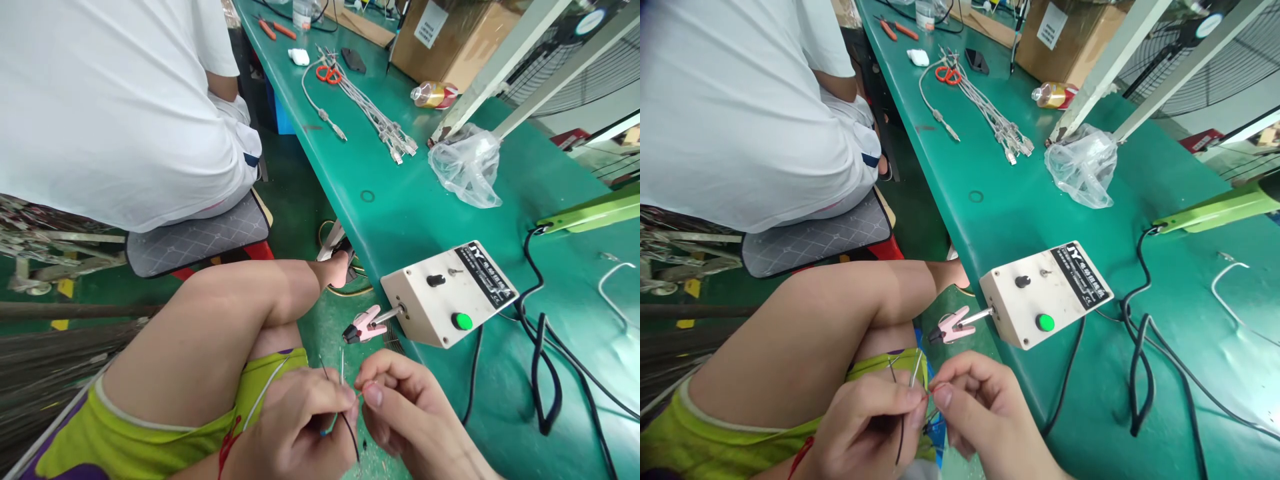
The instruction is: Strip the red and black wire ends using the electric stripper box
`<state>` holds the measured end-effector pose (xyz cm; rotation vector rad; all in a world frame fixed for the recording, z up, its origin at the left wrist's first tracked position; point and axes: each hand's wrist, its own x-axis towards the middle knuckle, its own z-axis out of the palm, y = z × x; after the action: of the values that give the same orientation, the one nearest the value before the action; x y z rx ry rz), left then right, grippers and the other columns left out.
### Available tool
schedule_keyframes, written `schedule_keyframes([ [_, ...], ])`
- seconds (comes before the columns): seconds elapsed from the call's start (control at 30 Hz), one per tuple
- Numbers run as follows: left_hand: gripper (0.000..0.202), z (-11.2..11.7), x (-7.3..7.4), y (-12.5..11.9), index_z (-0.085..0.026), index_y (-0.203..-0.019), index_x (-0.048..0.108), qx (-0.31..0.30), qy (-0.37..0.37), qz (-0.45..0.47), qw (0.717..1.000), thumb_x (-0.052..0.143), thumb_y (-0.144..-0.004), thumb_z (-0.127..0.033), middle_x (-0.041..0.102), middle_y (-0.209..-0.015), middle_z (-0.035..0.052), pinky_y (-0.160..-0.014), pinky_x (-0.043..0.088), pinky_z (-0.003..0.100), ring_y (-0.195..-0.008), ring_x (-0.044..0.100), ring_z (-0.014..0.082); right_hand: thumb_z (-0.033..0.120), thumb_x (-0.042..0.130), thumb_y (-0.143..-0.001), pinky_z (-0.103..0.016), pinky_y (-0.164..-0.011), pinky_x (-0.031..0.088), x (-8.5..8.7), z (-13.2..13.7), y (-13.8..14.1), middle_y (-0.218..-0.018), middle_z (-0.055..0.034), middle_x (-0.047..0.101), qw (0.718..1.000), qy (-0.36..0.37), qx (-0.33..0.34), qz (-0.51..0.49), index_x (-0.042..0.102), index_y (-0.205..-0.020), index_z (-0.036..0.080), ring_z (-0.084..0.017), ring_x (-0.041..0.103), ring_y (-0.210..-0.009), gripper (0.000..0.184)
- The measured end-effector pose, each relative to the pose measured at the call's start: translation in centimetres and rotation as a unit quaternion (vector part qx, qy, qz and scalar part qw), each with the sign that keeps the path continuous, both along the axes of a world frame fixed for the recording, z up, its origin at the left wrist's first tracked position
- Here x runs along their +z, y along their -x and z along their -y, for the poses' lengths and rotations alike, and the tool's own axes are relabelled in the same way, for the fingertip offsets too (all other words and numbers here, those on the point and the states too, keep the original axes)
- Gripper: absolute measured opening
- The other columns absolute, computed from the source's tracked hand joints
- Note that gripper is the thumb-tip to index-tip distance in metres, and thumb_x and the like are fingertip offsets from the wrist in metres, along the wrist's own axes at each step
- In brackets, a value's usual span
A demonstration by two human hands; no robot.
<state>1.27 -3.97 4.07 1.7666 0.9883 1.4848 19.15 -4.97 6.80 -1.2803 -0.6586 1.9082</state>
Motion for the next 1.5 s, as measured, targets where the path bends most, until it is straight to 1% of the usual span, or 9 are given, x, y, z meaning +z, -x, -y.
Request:
schedule_keyframes([
  [0.2, 0.035, -0.1, 0.0, 0.1, -0.030, -0.103, 0.059, 0.038, 0.014, -0.004, 0.999, 0.064, -0.090, 0.003, 0.068, -0.060, -0.0091, -0.045, 0.057, 0.024, -0.042, 0.066, 0.0145, 0.055, 0.091, -0.098, -0.027, -0.062, 0.039, 0.3, -1.5, -0.5, -0.072, -0.0004, 0.065, 0.997, -0.031, 0.020, 0.065, 0.090, -0.107, 0.020, -0.015, 0.053, -0.066, 0.036],
  [0.37, 0.039, -0.1, -0.3, 0.2, -0.029, -0.105, 0.059, -0.004, 0.038, 0.031, 0.999, 0.059, -0.089, 0.006, 0.073, -0.069, -0.0077, -0.051, 0.060, 0.019, -0.047, 0.070, 0.0116, 0.050, 0.101, -0.088, -0.027, -0.061, 0.034, -0.3, -1.1, -0.3, -0.072, 0.0003, 0.064, 1.000, -0.002, 0.019, 0.012, 0.090, -0.097, 0.020, -0.013, 0.049, -0.063, 0.033],
  [0.5, 0.038, -0.3, -0.3, 0.3, -0.029, -0.104, 0.058, 0.011, 0.028, 0.024, 0.999, 0.062, -0.089, 0.005, 0.073, -0.067, -0.0078, -0.051, 0.061, 0.020, -0.047, 0.071, 0.0128, 0.052, 0.101, -0.088, -0.025, -0.061, 0.037, 0.1, -1.6, 0.0, -0.070, 0.0005, 0.063, 0.999, 0.032, -0.007, -0.017, 0.088, -0.092, 0.017, -0.011, 0.048, -0.061, 0.037],
  [0.6, 0.034, -0.3, -0.2, 0.5, -0.029, -0.103, 0.060, 0.040, 0.028, 0.014, 0.999, 0.065, -0.090, 0.001, 0.072, -0.068, -0.0060, -0.051, 0.062, 0.021, -0.050, 0.072, 0.0142, 0.045, 0.094, -0.097, -0.025, -0.068, 0.047, 0.8, -2.4, 0.0, -0.085, -0.0031, 0.073, 0.996, 0.036, -0.038, -0.071, 0.089, -0.118, 0.021, -0.013, 0.057, -0.068, 0.033],
  [0.67, 0.030, -0.4, -0.3, 0.6, -0.028, -0.104, 0.061, 0.059, 0.043, 0.017, 0.997, 0.066, -0.092, -0.001, 0.070, -0.071, -0.0052, -0.050, 0.060, 0.020, -0.049, 0.070, 0.0128, 0.037, 0.092, -0.099, -0.025, -0.073, 0.053, 1.2, -2.8, 0.0, -0.093, -0.0042, 0.076, 0.991, 0.044, -0.070, -0.108, 0.084, -0.139, 0.026, -0.015, 0.063, -0.075, 0.042],
  [0.73, 0.030, -0.5, -0.6, 0.6, -0.028, -0.104, 0.060, 0.060, 0.063, 0.031, 0.996, 0.064, -0.094, 0.000, 0.066, -0.072, -0.0067, -0.047, 0.055, 0.016, -0.047, 0.064, 0.0097, 0.033, 0.093, -0.099, -0.024, -0.076, 0.056, 1.4, -3.0, 0.1, -0.095, -0.0048, 0.076, 0.984, 0.052, -0.102, -0.137, 0.084, -0.140, 0.026, -0.015, 0.064, -0.079, 0.043],
  [0.93, 0.035, -1.1, -1.8, 0.7, -0.028, -0.110, 0.058, 0.018, 0.094, 0.075, 0.993, 0.056, -0.095, 0.004, 0.065, -0.078, -0.0076, -0.052, 0.051, 0.013, -0.053, 0.059, 0.0073, 0.045, 0.091, -0.103, -0.020, -0.070, 0.054, 0.4, -2.8, 0.7, -0.074, -0.0010, 0.066, 0.980, 0.044, -0.134, -0.140, 0.086, -0.138, 0.017, -0.011, 0.053, -0.067, 0.045],
  [1.2, 0.032, -1.7, -1.7, 0.7, -0.027, -0.106, 0.060, 0.044, 0.087, 0.060, 0.993, 0.059, -0.094, 0.003, 0.064, -0.079, -0.0068, -0.055, 0.052, 0.013, -0.058, 0.059, 0.0079, 0.044, 0.081, -0.110, -0.022, -0.057, 0.038, -0.8, -2.3, 0.9, -0.056, 0.0051, 0.053, 0.982, 0.002, -0.132, -0.132, 0.089, -0.130, 0.021, -0.011, 0.026, -0.054, 0.031],
  [1.5, 0.032, -2.1, -1.5, 0.6, -0.026, -0.104, 0.061, 0.052, 0.076, 0.036, 0.995, 0.061, -0.092, 0.003, 0.069, -0.079, -0.0062, -0.056, 0.054, 0.012, -0.057, 0.064, 0.0082, 0.045, 0.079, -0.111, -0.021, -0.057, 0.040, -0.7, -2.4, 0.7, -0.057, 0.0056, 0.054, 0.983, 0.006, -0.119, -0.142, 0.088, -0.131, 0.022, -0.010, 0.027, -0.054, 0.031],
])
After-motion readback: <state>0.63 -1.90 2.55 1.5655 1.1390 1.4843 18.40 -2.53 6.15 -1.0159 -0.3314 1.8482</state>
